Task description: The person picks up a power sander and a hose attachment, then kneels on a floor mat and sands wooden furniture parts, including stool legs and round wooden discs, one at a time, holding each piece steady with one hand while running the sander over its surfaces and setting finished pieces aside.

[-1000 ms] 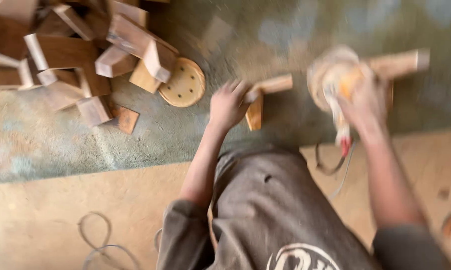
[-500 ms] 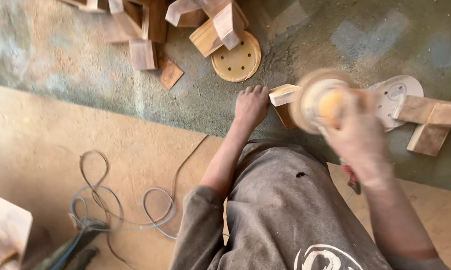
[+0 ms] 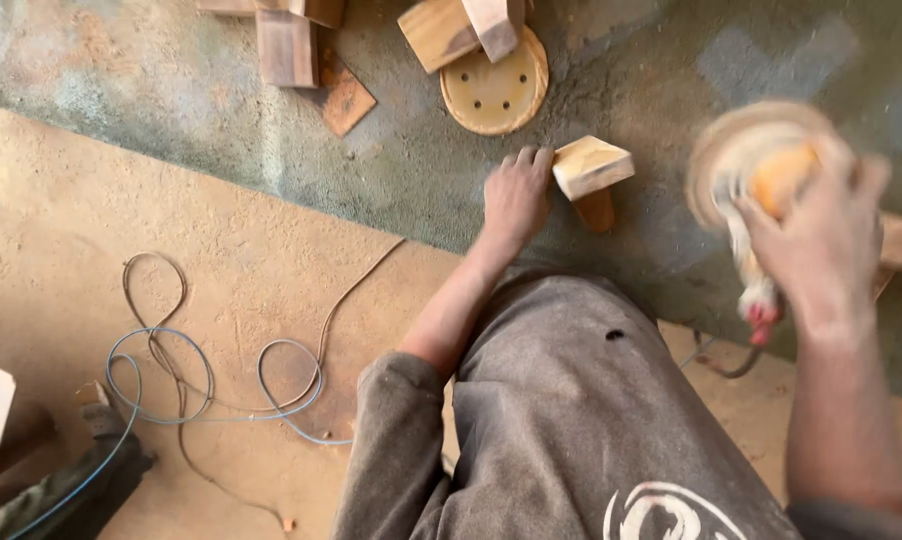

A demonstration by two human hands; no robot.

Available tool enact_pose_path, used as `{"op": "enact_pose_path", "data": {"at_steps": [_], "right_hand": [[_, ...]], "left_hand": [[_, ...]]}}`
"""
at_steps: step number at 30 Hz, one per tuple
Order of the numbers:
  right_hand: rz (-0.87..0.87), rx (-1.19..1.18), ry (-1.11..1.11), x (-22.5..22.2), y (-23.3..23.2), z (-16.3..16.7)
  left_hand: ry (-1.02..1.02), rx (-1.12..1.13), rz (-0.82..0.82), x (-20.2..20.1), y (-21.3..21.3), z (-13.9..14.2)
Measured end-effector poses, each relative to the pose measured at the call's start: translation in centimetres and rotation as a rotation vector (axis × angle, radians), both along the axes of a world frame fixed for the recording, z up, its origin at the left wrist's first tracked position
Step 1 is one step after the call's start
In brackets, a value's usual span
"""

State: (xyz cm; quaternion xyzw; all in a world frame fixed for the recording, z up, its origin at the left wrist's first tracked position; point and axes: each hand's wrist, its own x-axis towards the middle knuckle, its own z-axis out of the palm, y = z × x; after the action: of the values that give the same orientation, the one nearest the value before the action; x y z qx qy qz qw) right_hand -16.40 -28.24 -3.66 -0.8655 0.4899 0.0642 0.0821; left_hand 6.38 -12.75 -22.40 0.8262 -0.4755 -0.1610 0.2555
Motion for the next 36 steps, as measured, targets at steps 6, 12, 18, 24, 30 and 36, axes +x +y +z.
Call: {"op": "enact_pose_path", "data": {"at_steps": [6, 12, 18, 24, 30, 36], "right_hand": [[-0.231, 0.075, -0.296, -9.0, 3.6, -4.7], [-0.327, 0.099, -0.306, -10.2, 8.0, -6.6], [-0.273, 0.211, -0.251, -3.9, 8.5, -5.1], [-0.158, 0.319, -0.036, 2.9, 7.4, -4.9], [0.017, 0.196, 0.132, 2.8, 7.1, -5.7], [-0.274, 0.299, 0.211, -3.9, 3.0, -4.0]], "left_hand": [[0.857, 0.081, -0.094, -4.0, 2.6, 1.9], [0.373, -0.077, -0.123, -2.3, 2.9, 3.9], [-0.462, -0.205, -0.572, 2.1, -5.9, 6.4], [-0.247, 0.027, -0.688, 1.6, -8.3, 4.7], [-0.31, 0.053, -0.651, 1.4, -8.1, 4.2], [0.029, -0.237, -0.269, -1.0, -5.9, 6.9]]}}
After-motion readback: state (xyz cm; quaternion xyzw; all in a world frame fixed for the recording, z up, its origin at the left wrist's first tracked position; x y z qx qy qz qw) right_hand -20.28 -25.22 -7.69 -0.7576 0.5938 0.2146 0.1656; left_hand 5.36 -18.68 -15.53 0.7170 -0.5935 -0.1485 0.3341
